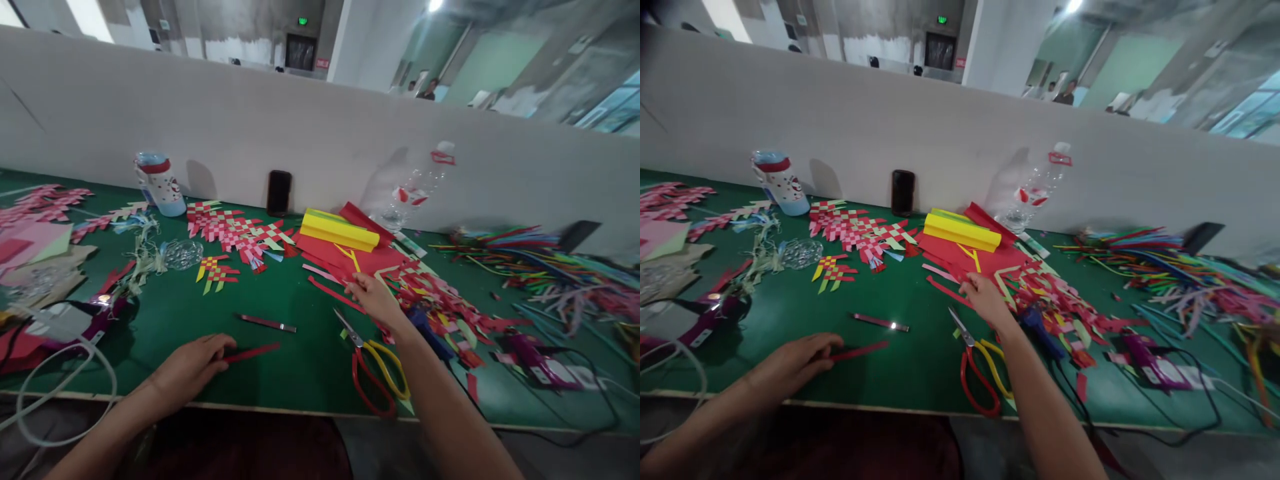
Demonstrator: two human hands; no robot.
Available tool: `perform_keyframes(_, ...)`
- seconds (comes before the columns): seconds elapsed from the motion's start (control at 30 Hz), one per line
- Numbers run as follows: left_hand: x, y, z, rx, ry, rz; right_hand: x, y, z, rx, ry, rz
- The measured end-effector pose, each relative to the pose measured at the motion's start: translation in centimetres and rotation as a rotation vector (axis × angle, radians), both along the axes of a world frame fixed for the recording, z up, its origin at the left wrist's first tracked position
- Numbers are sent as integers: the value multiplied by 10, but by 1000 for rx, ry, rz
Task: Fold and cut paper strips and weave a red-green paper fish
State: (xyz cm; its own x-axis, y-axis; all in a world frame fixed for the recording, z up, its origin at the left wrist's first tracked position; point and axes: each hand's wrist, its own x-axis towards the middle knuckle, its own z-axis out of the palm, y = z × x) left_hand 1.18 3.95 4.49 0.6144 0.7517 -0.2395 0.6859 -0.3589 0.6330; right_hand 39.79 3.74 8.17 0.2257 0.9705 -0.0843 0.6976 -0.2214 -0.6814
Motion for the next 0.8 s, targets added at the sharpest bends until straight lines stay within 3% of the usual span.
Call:
perform_keyframes(0.1, 17, 0, 12, -176, -304, 91, 18, 15, -9, -10, -137, -63)
perform_keyframes(0.2, 47, 4, 21, -517, -547, 246, 23, 23, -17, -32, -210, -86)
perform_keyframes(0.3, 82, 13, 21, -813, -909, 376, 23, 24, -17, -25, -185, -89)
perform_keyframes(0.4, 115, 27, 18, -980, -1030, 491, 18, 20, -10, 18, -69, -60)
perform_keyframes(0.47, 135, 36, 17, -1032, -1091, 535, 9, 18, -5, 47, 54, -13)
perform_keyframes(0.63, 172, 46, 14, -995, -1185, 496, -33, 16, -4, 112, 337, 102)
perform_keyframes(0.8, 180, 40, 5, -919, -1228, 418, -61, 20, -12, 142, 384, 122)
